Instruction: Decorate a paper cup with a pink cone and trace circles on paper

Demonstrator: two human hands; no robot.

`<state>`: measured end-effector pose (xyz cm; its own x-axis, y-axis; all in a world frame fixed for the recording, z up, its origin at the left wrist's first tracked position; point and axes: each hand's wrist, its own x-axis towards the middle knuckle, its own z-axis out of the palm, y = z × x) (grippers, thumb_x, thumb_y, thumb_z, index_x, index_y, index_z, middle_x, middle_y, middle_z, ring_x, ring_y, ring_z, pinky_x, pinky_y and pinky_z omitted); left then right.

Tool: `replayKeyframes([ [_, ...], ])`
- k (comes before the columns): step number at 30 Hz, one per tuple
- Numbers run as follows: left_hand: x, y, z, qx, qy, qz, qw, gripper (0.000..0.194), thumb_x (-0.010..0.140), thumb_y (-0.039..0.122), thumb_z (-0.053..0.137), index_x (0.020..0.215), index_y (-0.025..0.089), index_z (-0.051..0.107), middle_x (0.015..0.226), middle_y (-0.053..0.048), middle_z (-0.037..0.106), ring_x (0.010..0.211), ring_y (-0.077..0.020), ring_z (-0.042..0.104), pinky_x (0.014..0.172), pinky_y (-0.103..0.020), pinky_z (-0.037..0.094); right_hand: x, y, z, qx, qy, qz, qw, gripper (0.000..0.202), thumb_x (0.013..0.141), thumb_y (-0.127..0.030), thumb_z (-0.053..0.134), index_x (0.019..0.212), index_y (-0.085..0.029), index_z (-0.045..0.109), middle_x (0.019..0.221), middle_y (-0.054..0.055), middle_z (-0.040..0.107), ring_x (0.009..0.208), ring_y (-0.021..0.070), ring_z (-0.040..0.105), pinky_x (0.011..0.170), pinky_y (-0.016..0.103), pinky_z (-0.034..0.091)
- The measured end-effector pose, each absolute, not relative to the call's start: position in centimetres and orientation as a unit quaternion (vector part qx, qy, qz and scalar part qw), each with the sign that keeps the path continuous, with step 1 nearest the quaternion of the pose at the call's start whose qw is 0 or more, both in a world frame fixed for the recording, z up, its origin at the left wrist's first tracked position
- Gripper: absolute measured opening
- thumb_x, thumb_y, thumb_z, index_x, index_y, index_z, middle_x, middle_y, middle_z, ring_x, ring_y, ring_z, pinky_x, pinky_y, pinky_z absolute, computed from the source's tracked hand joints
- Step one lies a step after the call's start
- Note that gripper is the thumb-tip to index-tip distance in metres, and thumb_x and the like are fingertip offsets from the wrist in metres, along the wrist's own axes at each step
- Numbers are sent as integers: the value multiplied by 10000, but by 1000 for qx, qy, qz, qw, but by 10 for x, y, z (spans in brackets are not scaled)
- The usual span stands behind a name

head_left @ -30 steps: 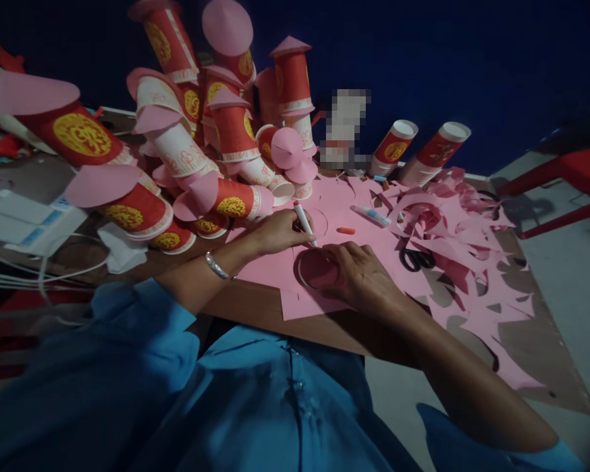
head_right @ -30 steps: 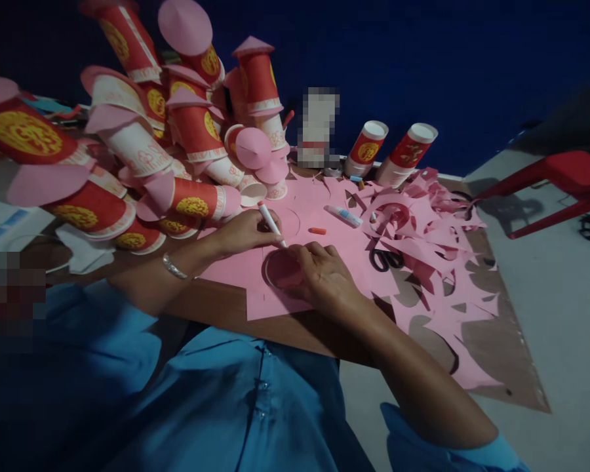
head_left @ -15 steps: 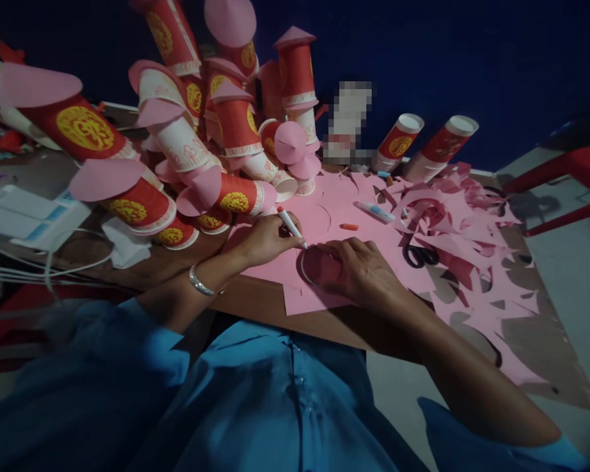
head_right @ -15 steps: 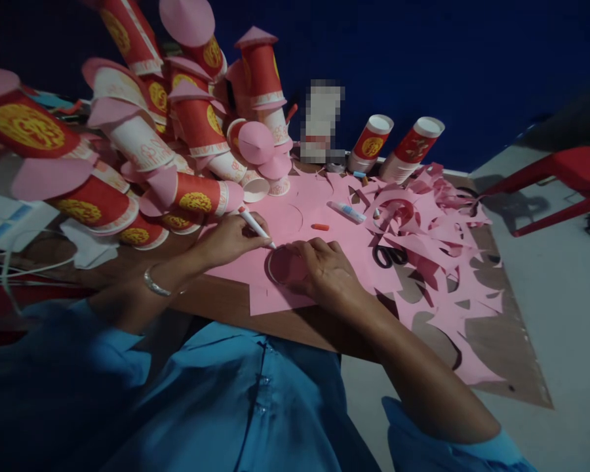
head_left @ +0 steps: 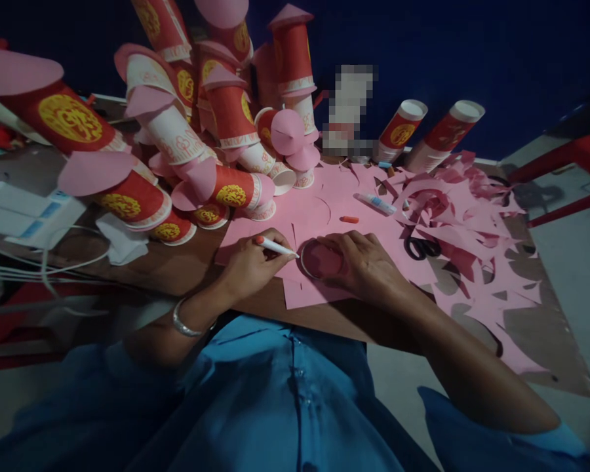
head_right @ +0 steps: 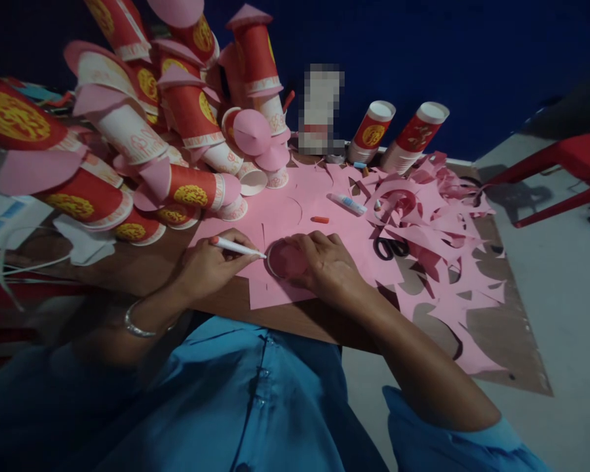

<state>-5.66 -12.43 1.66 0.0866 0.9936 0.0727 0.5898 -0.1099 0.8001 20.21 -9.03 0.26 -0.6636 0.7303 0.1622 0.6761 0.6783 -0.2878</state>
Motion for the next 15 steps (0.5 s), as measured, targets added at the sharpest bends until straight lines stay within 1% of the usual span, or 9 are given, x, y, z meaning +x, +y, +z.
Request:
replayKeyframes([
  [4, -55, -139, 10, 676, 583, 346, 288, 122, 881, 265, 800, 840, 222, 693, 766, 38, 767, 667, -122, 668, 634, -227, 498, 202, -91, 2, -393, -904, 104, 130, 590, 866, -326, 818, 1387, -198, 575, 1270, 142, 764, 1142, 350, 690, 909, 433, 469],
  [7, -54, -149, 5, 687, 562, 363, 283, 119, 894, 242, 793, 849, 216, 686, 785, 37, 774, 678, -119, 677, 659, -231, 515, 201, -92, 3, -397, -902, 106, 132, 592, 865, -343, 828, 1377, -184, 578, 1280, 153, 757, 1153, 355, 688, 934, 441, 466],
  [10, -51, -156, 0, 702, 543, 376, 265, 116, 915, 212, 780, 858, 206, 680, 834, 18, 793, 726, -125, 708, 695, -241, 535, 201, -92, 3, -398, -901, 107, 133, 606, 864, -347, 835, 1382, -178, 570, 1298, 160, 749, 1170, 359, 685, 956, 449, 464],
  [15, -45, -165, -7, 732, 518, 390, 211, 126, 931, 203, 777, 862, 200, 672, 836, -6, 798, 734, -145, 734, 726, -274, 572, 201, -92, 3, -394, -903, 106, 136, 604, 879, -337, 814, 1408, -201, 557, 1314, 155, 741, 1169, 363, 681, 941, 453, 460],
])
